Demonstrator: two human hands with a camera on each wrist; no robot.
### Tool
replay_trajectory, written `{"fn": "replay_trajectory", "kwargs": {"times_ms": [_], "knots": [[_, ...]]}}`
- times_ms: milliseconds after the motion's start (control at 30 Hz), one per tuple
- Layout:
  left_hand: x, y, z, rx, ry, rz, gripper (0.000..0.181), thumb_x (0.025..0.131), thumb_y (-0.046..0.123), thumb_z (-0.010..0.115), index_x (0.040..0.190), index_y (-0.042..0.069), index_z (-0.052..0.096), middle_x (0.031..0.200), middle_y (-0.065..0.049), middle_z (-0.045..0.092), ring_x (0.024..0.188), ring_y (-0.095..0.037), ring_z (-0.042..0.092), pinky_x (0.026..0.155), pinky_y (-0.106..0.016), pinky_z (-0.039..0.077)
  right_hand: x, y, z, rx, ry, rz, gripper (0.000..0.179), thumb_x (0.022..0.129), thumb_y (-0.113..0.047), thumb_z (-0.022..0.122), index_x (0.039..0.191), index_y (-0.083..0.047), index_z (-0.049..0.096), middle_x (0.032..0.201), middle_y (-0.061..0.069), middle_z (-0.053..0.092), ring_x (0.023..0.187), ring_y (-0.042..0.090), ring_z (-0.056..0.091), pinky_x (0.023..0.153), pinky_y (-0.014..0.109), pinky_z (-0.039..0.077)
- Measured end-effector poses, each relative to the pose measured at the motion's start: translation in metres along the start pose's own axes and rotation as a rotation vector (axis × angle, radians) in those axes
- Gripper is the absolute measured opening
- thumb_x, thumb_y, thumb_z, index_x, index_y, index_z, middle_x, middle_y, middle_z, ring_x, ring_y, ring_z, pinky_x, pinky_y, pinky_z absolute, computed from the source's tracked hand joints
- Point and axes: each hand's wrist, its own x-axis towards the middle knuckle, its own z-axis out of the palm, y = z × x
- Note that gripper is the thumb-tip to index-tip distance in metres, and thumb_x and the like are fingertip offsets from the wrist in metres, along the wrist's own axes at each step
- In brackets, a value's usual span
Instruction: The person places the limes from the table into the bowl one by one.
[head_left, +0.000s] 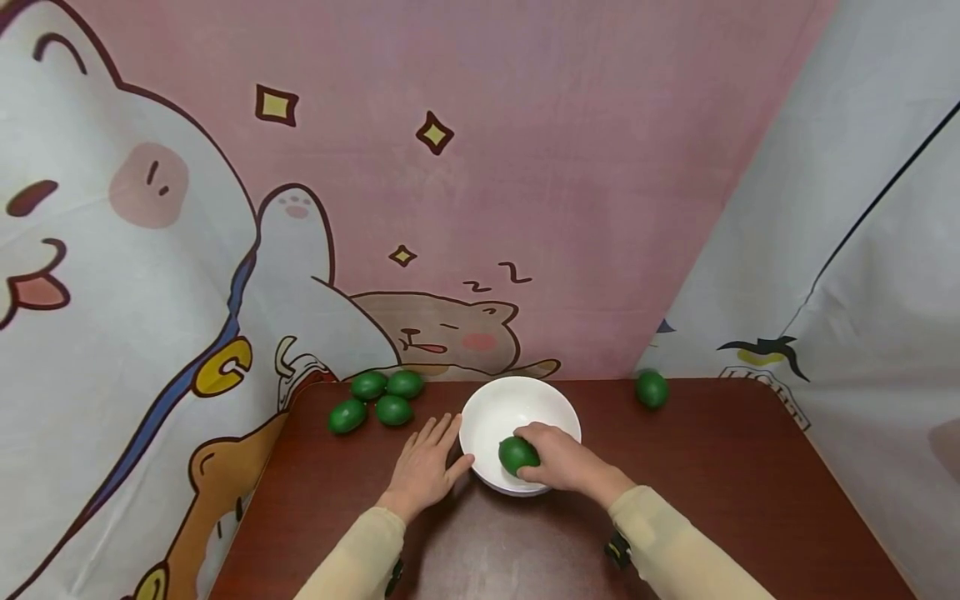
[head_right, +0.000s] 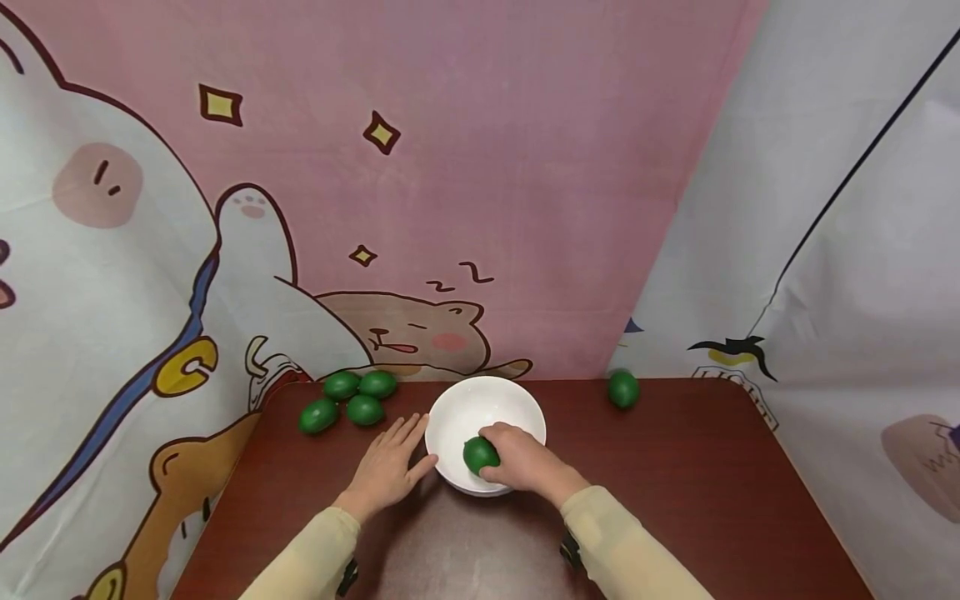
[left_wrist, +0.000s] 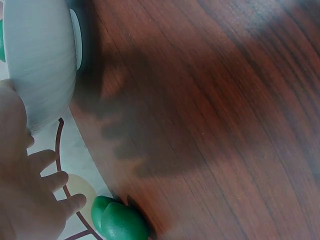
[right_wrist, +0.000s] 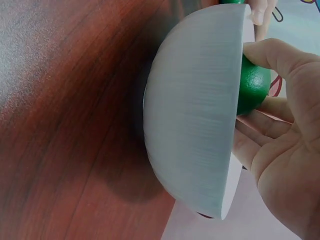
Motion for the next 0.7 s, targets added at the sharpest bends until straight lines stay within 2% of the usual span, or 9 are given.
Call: {"fn": "replay_trajectory", "kwargs": {"times_ms": [167, 333, 700], "knots": [[-0.0002, -0.0002, 0.0, 0.001, -0.003, -0.005, 0.074, 0.103, 0.056, 0.053, 0.162, 0.014, 0.037, 0.162, -0.014, 0.041, 0.151, -0.039, 0.034, 0.118, -0.062, 0.031, 0.0037, 0.0004, 0.0, -0.014, -0.04, 0.02, 0.049, 0.084, -0.021, 0.082, 0.125, 0.0, 0.066, 0.109, 0.004, 0.068, 0.09, 0.014, 0.058, 0.079, 0.033, 0.052], [-0.0005, 0.001, -0.0012, -0.004, -0.007, -0.005, 0.074, 0.103, 0.056, 0.053, 0.161, 0.013, 0.037, 0.162, -0.015, 0.041, 0.151, -0.04, 0.035, 0.118, -0.063, 0.031, 0.0061, 0.0028, 0.0014, -0.029, -0.07, 0.002, 0.042, 0.083, -0.02, 0.083, 0.119, -0.003, 0.068, 0.103, 0.001, 0.067, 0.087, 0.013, 0.057, 0.078, 0.031, 0.051], [-0.0004, 0.0002, 0.0009, -0.005, -0.003, -0.004, 0.074, 0.103, 0.055, 0.053, 0.162, 0.013, 0.037, 0.162, -0.015, 0.041, 0.151, -0.041, 0.035, 0.118, -0.063, 0.031, 0.006, 0.0039, 0.0041, -0.022, -0.11, -0.008, 0.043, 0.083, -0.017, 0.083, 0.119, -0.001, 0.068, 0.109, 0.007, 0.07, 0.092, 0.017, 0.06, 0.082, 0.033, 0.052]]}}
